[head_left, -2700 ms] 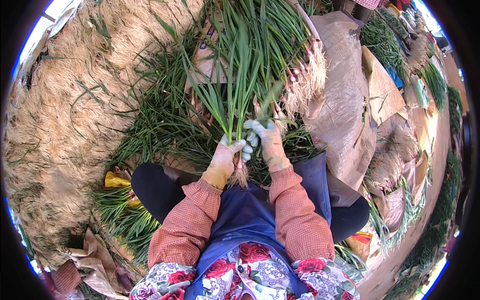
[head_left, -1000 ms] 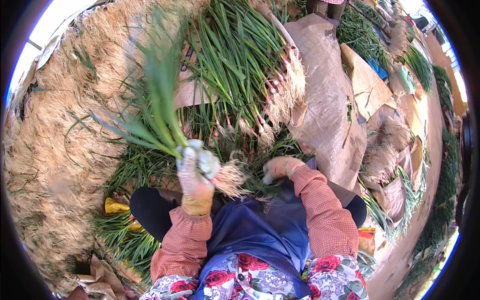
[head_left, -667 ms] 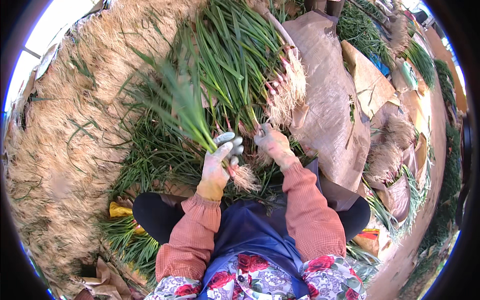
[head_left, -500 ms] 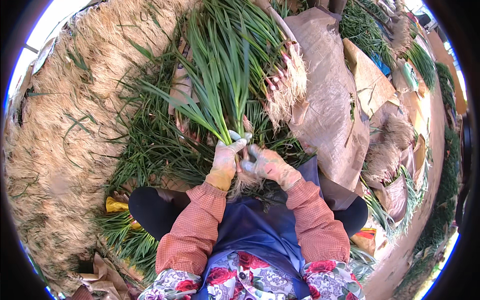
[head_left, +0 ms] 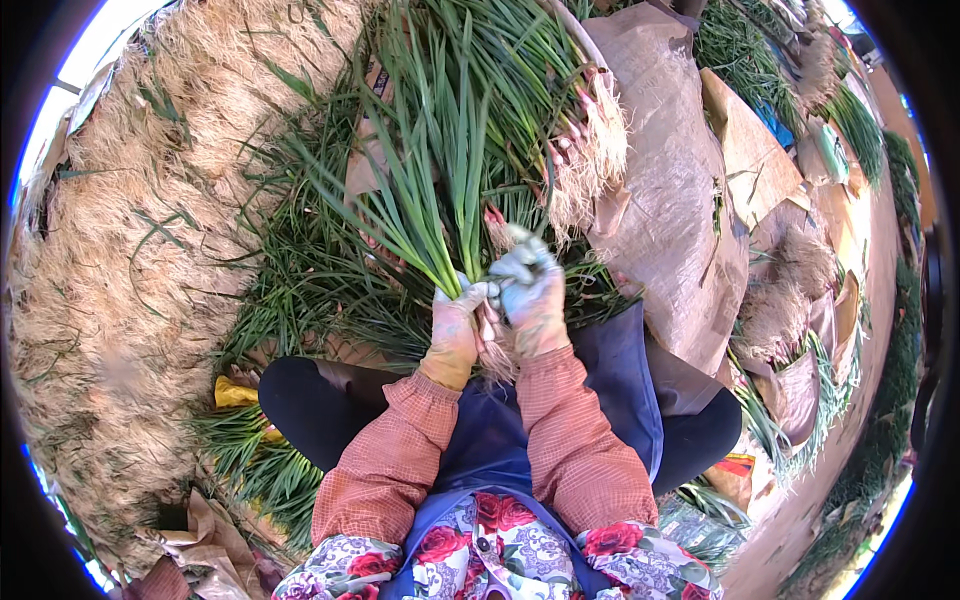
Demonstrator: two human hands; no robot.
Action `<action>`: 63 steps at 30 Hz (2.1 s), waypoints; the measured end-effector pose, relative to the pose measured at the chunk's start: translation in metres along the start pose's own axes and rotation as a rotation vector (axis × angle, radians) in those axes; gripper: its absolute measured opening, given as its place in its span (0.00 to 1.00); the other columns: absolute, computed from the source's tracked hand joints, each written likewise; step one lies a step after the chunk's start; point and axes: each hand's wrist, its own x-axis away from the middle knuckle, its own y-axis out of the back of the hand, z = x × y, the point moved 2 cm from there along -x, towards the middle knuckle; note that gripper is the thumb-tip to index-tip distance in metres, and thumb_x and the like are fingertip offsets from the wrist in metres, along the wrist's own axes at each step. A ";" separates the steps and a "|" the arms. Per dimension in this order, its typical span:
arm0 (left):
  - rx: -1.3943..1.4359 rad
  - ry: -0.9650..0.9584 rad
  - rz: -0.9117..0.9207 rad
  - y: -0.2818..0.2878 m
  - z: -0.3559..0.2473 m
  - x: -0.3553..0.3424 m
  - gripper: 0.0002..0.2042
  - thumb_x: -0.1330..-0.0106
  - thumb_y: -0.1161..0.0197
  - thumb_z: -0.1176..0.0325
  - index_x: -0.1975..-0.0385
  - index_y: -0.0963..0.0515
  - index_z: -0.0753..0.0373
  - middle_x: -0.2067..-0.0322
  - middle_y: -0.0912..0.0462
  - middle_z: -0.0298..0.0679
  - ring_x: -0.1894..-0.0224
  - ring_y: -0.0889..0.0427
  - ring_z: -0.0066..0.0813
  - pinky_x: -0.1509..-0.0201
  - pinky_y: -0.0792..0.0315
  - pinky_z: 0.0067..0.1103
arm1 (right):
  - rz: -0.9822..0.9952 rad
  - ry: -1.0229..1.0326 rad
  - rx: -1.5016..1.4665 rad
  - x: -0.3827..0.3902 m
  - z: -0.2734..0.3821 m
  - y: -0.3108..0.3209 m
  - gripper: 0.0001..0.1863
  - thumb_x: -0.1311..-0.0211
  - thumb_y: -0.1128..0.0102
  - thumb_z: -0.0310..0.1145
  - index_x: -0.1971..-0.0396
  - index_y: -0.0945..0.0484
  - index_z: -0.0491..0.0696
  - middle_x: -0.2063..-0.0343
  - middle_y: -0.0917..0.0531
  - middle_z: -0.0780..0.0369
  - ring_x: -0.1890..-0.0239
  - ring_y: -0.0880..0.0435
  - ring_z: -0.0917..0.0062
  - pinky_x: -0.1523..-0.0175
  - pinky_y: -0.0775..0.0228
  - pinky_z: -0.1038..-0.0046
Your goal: The person sits on the ground and trims the roots and green tops of spring onions by hand. They gather the trimmed onions into a bundle and place them aside.
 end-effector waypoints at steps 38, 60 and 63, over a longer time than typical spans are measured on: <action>-0.337 0.265 -0.067 0.011 -0.007 0.016 0.06 0.34 0.44 0.72 0.62 0.25 0.65 0.79 0.20 0.38 0.86 0.26 0.26 0.87 0.33 0.19 | -0.095 0.337 1.378 -0.032 -0.020 0.023 0.26 0.42 0.35 0.37 0.47 0.28 0.39 0.62 0.17 0.56 0.61 0.19 0.71 0.52 0.29 0.72; -0.375 0.195 -0.099 0.081 0.019 -0.017 0.09 0.38 0.38 0.77 0.63 0.32 0.60 0.75 0.25 0.38 0.88 0.26 0.31 0.89 0.29 0.25 | 0.037 -0.410 1.215 -0.028 -0.029 0.061 0.11 0.43 0.34 0.36 0.71 0.19 0.42 0.83 0.22 0.65 0.83 0.30 0.83 0.76 0.42 0.78; -0.301 0.249 -0.053 0.070 0.017 -0.011 0.11 0.40 0.40 0.80 0.63 0.33 0.60 0.76 0.26 0.38 0.88 0.26 0.34 0.90 0.30 0.27 | 0.045 -0.342 1.075 -0.023 -0.021 0.068 0.12 0.42 0.35 0.37 0.68 0.19 0.42 0.82 0.23 0.66 0.83 0.31 0.84 0.77 0.42 0.80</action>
